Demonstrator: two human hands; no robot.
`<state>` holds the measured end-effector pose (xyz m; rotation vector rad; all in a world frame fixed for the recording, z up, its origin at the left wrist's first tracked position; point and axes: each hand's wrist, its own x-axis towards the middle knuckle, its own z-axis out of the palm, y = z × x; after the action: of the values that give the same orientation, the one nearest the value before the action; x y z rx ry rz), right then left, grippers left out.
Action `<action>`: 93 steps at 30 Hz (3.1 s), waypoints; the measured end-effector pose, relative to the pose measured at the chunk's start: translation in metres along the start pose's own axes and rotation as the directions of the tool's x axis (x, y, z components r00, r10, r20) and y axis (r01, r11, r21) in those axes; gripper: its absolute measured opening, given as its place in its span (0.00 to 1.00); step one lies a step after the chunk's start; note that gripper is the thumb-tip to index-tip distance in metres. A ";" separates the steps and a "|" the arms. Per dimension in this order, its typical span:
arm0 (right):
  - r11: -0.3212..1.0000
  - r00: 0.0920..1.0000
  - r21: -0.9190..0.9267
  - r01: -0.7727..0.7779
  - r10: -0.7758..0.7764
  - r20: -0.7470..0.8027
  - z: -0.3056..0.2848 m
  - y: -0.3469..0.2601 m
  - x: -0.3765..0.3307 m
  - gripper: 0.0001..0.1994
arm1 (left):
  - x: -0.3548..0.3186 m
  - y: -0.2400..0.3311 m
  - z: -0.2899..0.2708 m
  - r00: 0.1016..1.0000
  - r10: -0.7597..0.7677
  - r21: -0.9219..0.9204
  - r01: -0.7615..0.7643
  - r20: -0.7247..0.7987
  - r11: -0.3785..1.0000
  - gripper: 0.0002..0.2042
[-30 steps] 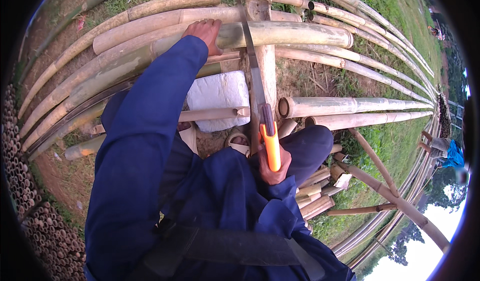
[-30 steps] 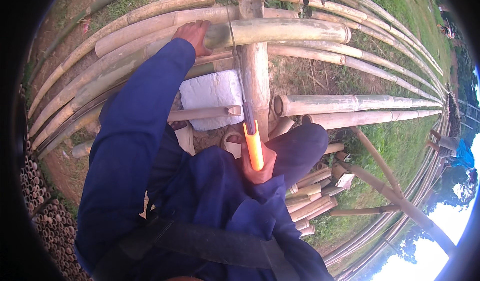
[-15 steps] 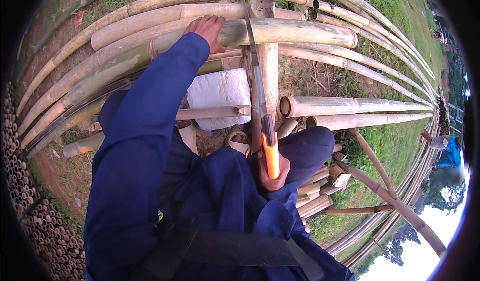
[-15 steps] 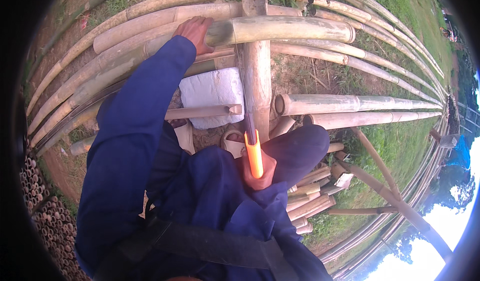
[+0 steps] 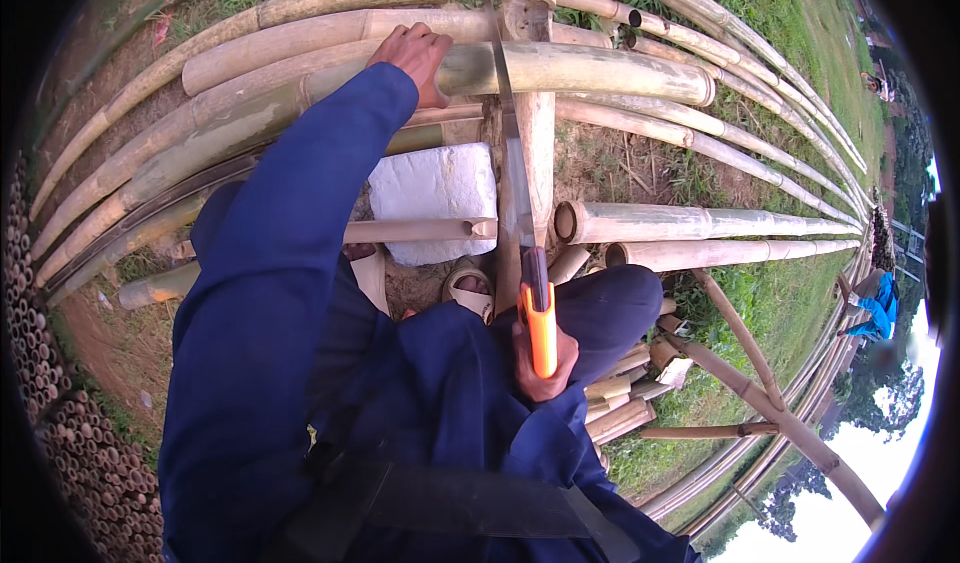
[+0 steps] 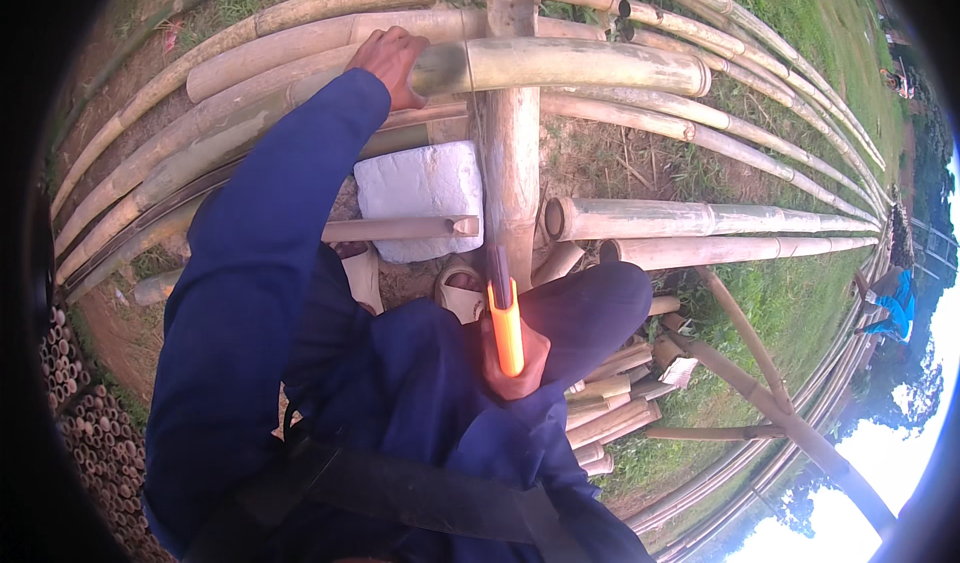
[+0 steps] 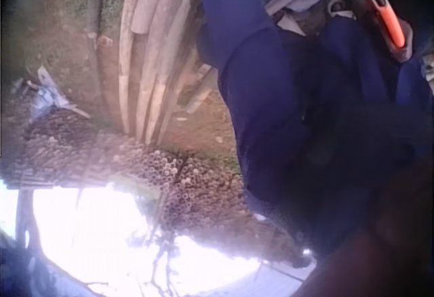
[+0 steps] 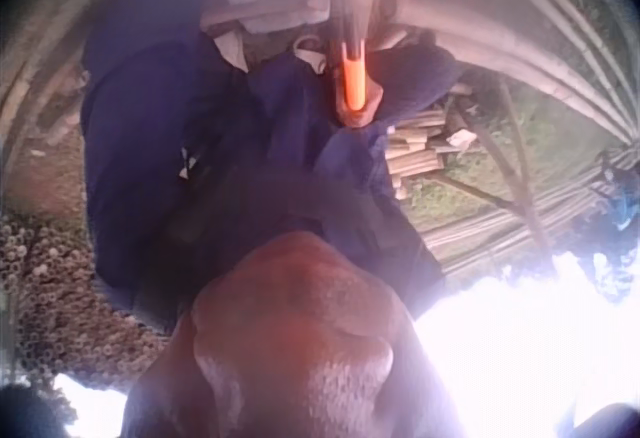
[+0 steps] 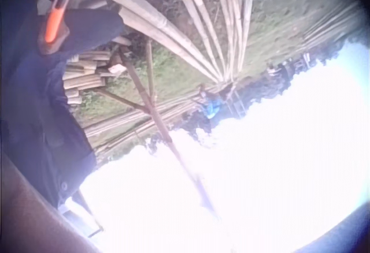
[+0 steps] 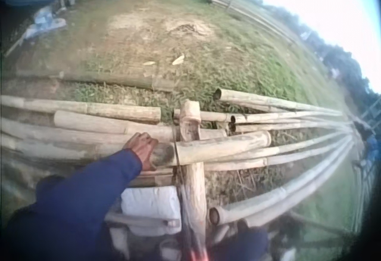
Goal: The person uses a hand saw to cut bamboo poles into shorter sections. They position each pole on a makeshift support, saw through it, and then move the cut pieces aside. The process is repeated for multiple bamboo poles.
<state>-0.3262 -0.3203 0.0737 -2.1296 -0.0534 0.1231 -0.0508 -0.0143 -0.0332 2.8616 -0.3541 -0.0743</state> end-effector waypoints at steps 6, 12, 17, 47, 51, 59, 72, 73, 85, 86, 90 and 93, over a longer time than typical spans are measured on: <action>0.997 1.000 0.082 -0.003 0.000 0.027 0.028 0.008 0.097 0.05 | 0.002 0.010 0.001 1.000 -0.012 -0.006 0.012 0.002 1.000 0.38; 0.987 0.999 0.158 -0.035 0.033 0.012 0.028 0.005 0.077 0.05 | 0.001 -0.002 0.002 1.000 -0.011 -0.019 0.011 -0.020 1.000 0.37; 0.999 0.999 -0.029 0.023 -0.024 -0.026 0.004 0.010 -0.007 0.17 | 0.006 0.002 -0.003 0.998 -0.044 -0.014 0.045 0.053 0.999 0.38; 0.995 0.999 -0.094 -0.012 0.016 0.035 -0.011 -0.007 -0.018 0.19 | 0.000 0.004 -0.004 0.999 -0.039 -0.055 0.040 0.030 0.998 0.35; 0.998 0.997 0.024 -0.060 0.059 0.054 0.007 -0.001 0.056 0.07 | 0.009 0.004 -0.003 0.996 -0.057 -0.032 0.060 0.067 0.998 0.37; 0.972 0.991 0.194 -0.129 0.123 0.045 0.024 -0.002 0.078 0.06 | 0.008 -0.003 -0.011 0.999 -0.019 -0.063 0.021 0.039 0.998 0.38; 0.986 1.000 0.168 0.010 -0.010 -0.002 0.038 -0.009 0.132 0.09 | 0.021 -0.006 -0.008 0.994 0.061 -0.054 -0.057 0.086 0.997 0.38; 0.993 0.999 0.106 0.045 -0.047 0.014 0.033 -0.006 0.116 0.08 | 0.018 -0.004 -0.005 0.994 0.046 -0.072 -0.039 0.102 0.997 0.39; 0.985 0.999 0.174 -0.010 0.016 -0.031 0.038 0.008 0.133 0.07 | 0.032 -0.014 -0.004 0.997 0.016 -0.118 -0.007 0.078 0.993 0.41; 0.987 0.998 0.144 0.065 -0.061 -0.035 0.042 0.008 0.134 0.07 | 0.031 -0.014 -0.008 0.996 0.008 -0.120 0.004 0.094 0.993 0.41; 0.993 0.999 0.113 0.043 -0.041 -0.023 0.030 0.001 0.084 0.06 | 0.024 -0.009 -0.018 0.987 -0.040 -0.106 0.057 0.159 0.993 0.39; 1.000 0.999 -0.015 -0.019 0.020 0.032 -0.003 -0.003 0.022 0.15 | 0.010 -0.002 -0.006 0.992 -0.031 -0.071 0.040 0.125 0.997 0.39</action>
<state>-0.3038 -0.3188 0.0762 -2.1432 -0.0527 0.1690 -0.0406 -0.0138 -0.0283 2.7976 -0.3172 -0.2674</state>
